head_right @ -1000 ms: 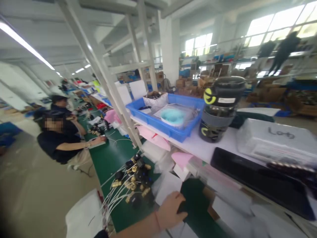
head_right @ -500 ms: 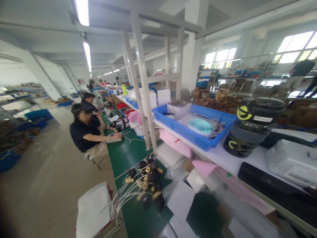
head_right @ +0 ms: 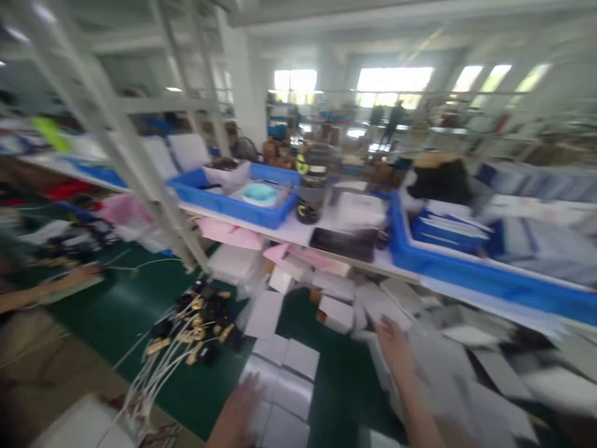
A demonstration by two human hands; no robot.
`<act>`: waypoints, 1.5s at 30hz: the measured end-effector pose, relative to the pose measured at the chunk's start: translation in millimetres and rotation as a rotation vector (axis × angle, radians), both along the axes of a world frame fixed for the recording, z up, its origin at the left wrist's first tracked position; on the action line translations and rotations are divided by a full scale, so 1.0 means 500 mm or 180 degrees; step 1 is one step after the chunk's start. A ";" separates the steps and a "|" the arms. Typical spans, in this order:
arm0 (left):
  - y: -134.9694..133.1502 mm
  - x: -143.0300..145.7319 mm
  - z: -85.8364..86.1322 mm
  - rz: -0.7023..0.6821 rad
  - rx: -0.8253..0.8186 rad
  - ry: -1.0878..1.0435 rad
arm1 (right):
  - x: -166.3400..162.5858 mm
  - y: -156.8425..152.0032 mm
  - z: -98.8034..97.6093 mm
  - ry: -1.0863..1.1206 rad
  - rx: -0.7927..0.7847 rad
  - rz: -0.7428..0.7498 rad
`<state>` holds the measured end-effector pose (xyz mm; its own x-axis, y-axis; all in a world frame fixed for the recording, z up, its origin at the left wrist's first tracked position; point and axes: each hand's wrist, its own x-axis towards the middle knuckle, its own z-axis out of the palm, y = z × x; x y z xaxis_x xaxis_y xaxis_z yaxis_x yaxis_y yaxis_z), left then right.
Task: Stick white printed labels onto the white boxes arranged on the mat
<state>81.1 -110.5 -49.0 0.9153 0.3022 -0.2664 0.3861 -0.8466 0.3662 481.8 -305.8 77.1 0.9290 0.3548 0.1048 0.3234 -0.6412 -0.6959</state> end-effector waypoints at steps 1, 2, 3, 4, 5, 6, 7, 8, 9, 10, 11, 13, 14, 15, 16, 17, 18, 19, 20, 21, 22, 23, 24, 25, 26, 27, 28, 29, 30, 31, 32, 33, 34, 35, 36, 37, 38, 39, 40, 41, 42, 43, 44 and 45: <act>0.006 -0.001 0.002 -0.0054 0.0225 -0.0083 | 0.006 -0.068 -0.006 0.0048 -0.0066 -0.0196; 0.015 0.001 -0.001 -0.0152 0.0425 -0.0239 | 0.005 -0.134 -0.011 0.0076 -0.0128 -0.0368; 0.025 0.004 -0.007 -0.0251 0.0605 -0.0453 | -0.001 -0.194 -0.015 0.0079 -0.0191 -0.0522; 0.033 0.009 -0.013 -0.0337 0.0768 -0.0680 | -0.013 -0.248 -0.018 0.0057 -0.0263 -0.0659; 0.039 0.013 -0.019 -0.0428 0.0882 -0.0897 | -0.030 -0.295 -0.020 0.0033 -0.0347 -0.0775; 0.043 0.017 -0.021 -0.0512 0.0944 -0.1055 | -0.050 -0.335 -0.022 0.0025 -0.0423 -0.0854; 0.046 0.020 -0.021 -0.0587 0.0974 -0.1161 | -0.073 -0.368 -0.023 0.0034 -0.0478 -0.0879; 0.047 0.022 -0.018 -0.0655 0.0987 -0.1230 | -0.099 -0.396 -0.025 0.0054 -0.0509 -0.0854; 0.048 0.023 -0.013 -0.0707 0.0986 -0.1264 | -0.127 -0.417 -0.028 0.0090 -0.0521 -0.0780; 0.048 0.025 -0.007 -0.0742 0.0983 -0.1279 | -0.156 -0.432 -0.033 0.0142 -0.0539 -0.0691; 0.049 0.026 -0.001 -0.0766 0.0981 -0.1284 | -0.185 -0.442 -0.039 0.0230 -0.0597 -0.0629; 0.049 0.029 0.009 -0.0780 0.0974 -0.1256 | -0.245 -0.443 -0.059 0.0556 -0.0943 -0.0637; 0.049 0.031 0.013 -0.0780 0.0969 -0.1227 | -0.273 -0.436 -0.072 0.0782 -0.1248 -0.0725; 0.048 0.031 0.016 -0.0783 0.0963 -0.1194 | -0.300 -0.424 -0.086 0.0985 -0.1607 -0.0807; 0.046 0.032 0.018 -0.0789 0.0957 -0.1161 | -0.326 -0.409 -0.101 0.1096 -0.1975 -0.0871; 0.045 0.032 0.021 -0.0793 0.0952 -0.1125 | -0.349 -0.391 -0.116 0.1087 -0.2302 -0.0880; 0.042 0.032 0.024 -0.0794 0.0949 -0.1086 | -0.369 -0.372 -0.130 0.0984 -0.2569 -0.0866; 0.040 0.032 0.027 -0.0790 0.0950 -0.1049 | -0.387 -0.354 -0.143 0.0827 -0.2768 -0.0857; 0.039 0.031 0.030 -0.0779 0.0948 -0.1008 | -0.401 -0.336 -0.155 0.0661 -0.2901 -0.0859; 0.037 0.030 0.033 -0.0765 0.0934 -0.0960 | -0.412 -0.322 -0.165 0.0525 -0.2978 -0.0878; 0.037 0.029 0.036 -0.0741 0.0906 -0.0898 | -0.420 -0.310 -0.174 0.0438 -0.3019 -0.0920; 0.036 0.028 0.039 -0.0714 0.0862 -0.0837 | -0.426 -0.301 -0.180 0.0388 -0.3040 -0.0973; 0.036 0.027 0.042 -0.0685 0.0809 -0.0774 | -0.429 -0.296 -0.185 0.0366 -0.3050 -0.1015; 0.036 0.026 0.044 -0.0657 0.0756 -0.0710 | -0.430 -0.295 -0.189 0.0358 -0.3048 -0.1032; 0.036 0.025 0.047 -0.0632 0.0711 -0.0658 | -0.431 -0.297 -0.190 0.0355 -0.3045 -0.1022; 0.036 0.024 0.049 -0.0612 0.0681 -0.0626 | -0.431 -0.302 -0.190 0.0340 -0.3048 -0.0980; 0.035 0.024 0.050 -0.0596 0.0661 -0.0610 | -0.430 -0.312 -0.188 0.0305 -0.3051 -0.0890; 0.035 0.024 0.051 -0.0580 0.0649 -0.0599 | -0.429 -0.324 -0.184 0.0254 -0.3040 -0.0741; 0.034 0.024 0.052 -0.0566 0.0639 -0.0587 | -0.427 -0.339 -0.180 0.0205 -0.3009 -0.0542; 0.033 0.024 0.053 -0.0554 0.0633 -0.0583 | -0.425 -0.354 -0.175 0.0185 -0.2961 -0.0329; 0.033 0.024 0.054 -0.0544 0.0628 -0.0578 | -0.422 -0.368 -0.171 0.0210 -0.2896 -0.0158; 0.033 0.025 0.055 -0.0533 0.0621 -0.0577 | -0.419 -0.379 -0.168 0.0289 -0.2819 -0.0078; 0.032 0.025 0.056 -0.0528 0.0610 -0.0579 | -0.415 -0.386 -0.165 0.0402 -0.2735 -0.0108; 0.032 0.026 0.058 -0.0527 0.0593 -0.0582 | -0.412 -0.387 -0.165 0.0518 -0.2653 -0.0228; 0.032 0.026 0.060 -0.0526 0.0571 -0.0583 | -0.409 -0.381 -0.166 0.0611 -0.2579 -0.0392; 0.031 0.027 0.062 -0.0520 0.0550 -0.0577 | -0.408 -0.370 -0.168 0.0666 -0.2518 -0.0553; 0.031 0.027 0.063 -0.0512 0.0534 -0.0567 | -0.408 -0.354 -0.171 0.0681 -0.2474 -0.0673; 0.030 0.028 0.065 -0.0502 0.0531 -0.0560 | -0.408 -0.335 -0.175 0.0664 -0.2456 -0.0761; 0.030 0.028 0.065 -0.0492 0.0539 -0.0555 | -0.410 -0.317 -0.177 0.0631 -0.2453 -0.0838; 0.029 0.028 0.065 -0.0482 0.0558 -0.0557 | -0.411 -0.299 -0.180 0.0615 -0.2458 -0.0912; 0.029 0.028 0.063 -0.0480 0.0581 -0.0566 | -0.413 -0.285 -0.181 0.0618 -0.2455 -0.0973; 0.029 0.027 0.061 -0.0486 0.0608 -0.0581 | -0.414 -0.274 -0.181 0.0636 -0.2438 -0.0997; 0.030 0.027 0.059 -0.0503 0.0635 -0.0604 | -0.414 -0.268 -0.180 0.0655 -0.2412 -0.0969; 0.030 0.027 0.056 -0.0529 0.0661 -0.0633 | -0.414 -0.264 -0.178 0.0661 -0.2384 -0.0876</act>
<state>94.5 -95.4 -21.1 0.9845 0.1736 -0.0259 0.1748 -0.9565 0.2334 275.0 -438.0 -12.0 0.9674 0.0193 -0.2527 -0.0012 -0.9967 -0.0806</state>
